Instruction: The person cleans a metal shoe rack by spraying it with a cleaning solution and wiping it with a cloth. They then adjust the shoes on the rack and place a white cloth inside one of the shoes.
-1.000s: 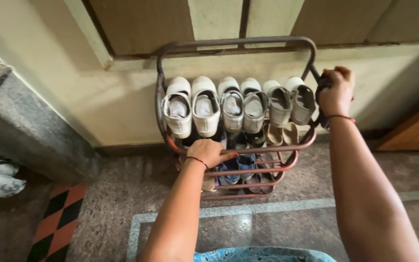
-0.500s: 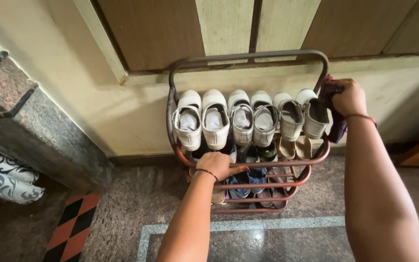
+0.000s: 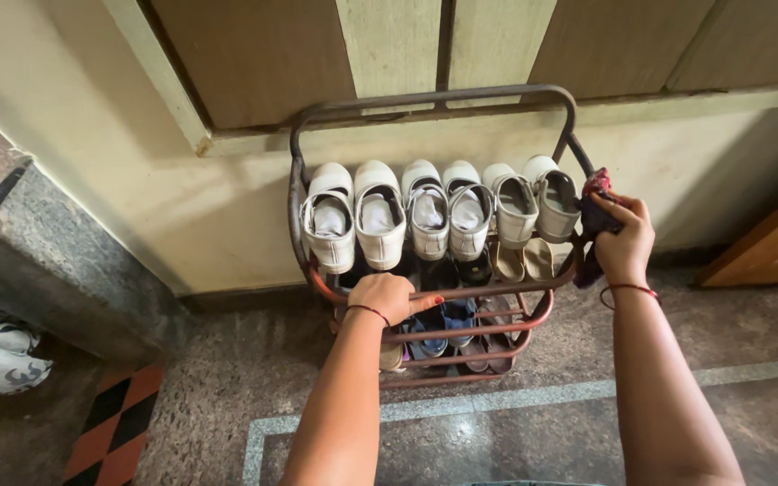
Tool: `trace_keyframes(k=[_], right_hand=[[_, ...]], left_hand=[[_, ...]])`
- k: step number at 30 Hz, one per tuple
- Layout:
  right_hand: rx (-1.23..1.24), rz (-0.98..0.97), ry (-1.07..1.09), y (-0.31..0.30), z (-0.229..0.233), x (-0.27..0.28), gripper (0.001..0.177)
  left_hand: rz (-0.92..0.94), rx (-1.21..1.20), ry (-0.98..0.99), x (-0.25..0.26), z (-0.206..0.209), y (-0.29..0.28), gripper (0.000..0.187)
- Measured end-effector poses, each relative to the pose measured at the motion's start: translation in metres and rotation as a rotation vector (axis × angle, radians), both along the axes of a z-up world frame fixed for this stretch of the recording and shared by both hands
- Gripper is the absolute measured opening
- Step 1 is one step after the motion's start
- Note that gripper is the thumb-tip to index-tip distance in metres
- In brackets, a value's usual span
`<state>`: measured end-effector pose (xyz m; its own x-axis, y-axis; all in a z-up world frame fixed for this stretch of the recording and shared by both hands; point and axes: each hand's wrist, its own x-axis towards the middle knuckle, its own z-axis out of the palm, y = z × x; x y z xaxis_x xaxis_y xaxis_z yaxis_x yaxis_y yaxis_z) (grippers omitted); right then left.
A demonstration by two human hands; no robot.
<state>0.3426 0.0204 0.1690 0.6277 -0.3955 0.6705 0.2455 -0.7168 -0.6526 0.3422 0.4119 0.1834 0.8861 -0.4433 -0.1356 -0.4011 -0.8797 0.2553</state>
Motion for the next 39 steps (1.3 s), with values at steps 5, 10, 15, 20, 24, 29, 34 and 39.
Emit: trace_keyframes(k=[5,10,15,20,24,29,34,39], right_hand=[[-0.005,0.019,0.1,0.004,0.008,-0.018,0.067],[-0.13,-0.051,0.464,-0.034,0.049,-0.016,0.043],[-0.154,-0.132,-0.145,-0.082,0.082,0.069,0.039],[0.045,-0.157,-0.205,-0.062,0.085,0.207,0.049],[0.005,-0.175,-0.095,0.012,0.064,0.255,0.035],[0.159,-0.172,-0.137,0.109,0.07,0.238,0.028],[-0.026,-0.113,-0.139,0.2,0.094,0.219,0.03],[-0.058,-0.033,-0.154,0.284,0.105,0.212,0.019]], left_hand=[[-0.007,0.009,-0.008,0.002,-0.003,0.0,0.082],[-0.003,-0.015,-0.021,0.007,-0.005,0.0,0.083],[-0.035,0.004,-0.058,0.004,-0.011,0.0,0.085],[-0.029,-0.032,-0.113,0.004,-0.016,-0.001,0.083],[-0.058,-0.06,-0.155,0.005,-0.022,-0.001,0.084],[-0.063,-0.085,-0.194,0.005,-0.024,-0.003,0.083],[-0.065,-0.054,-0.154,0.007,-0.026,-0.004,0.083],[-0.082,-0.058,-0.202,0.009,-0.031,-0.003,0.078]])
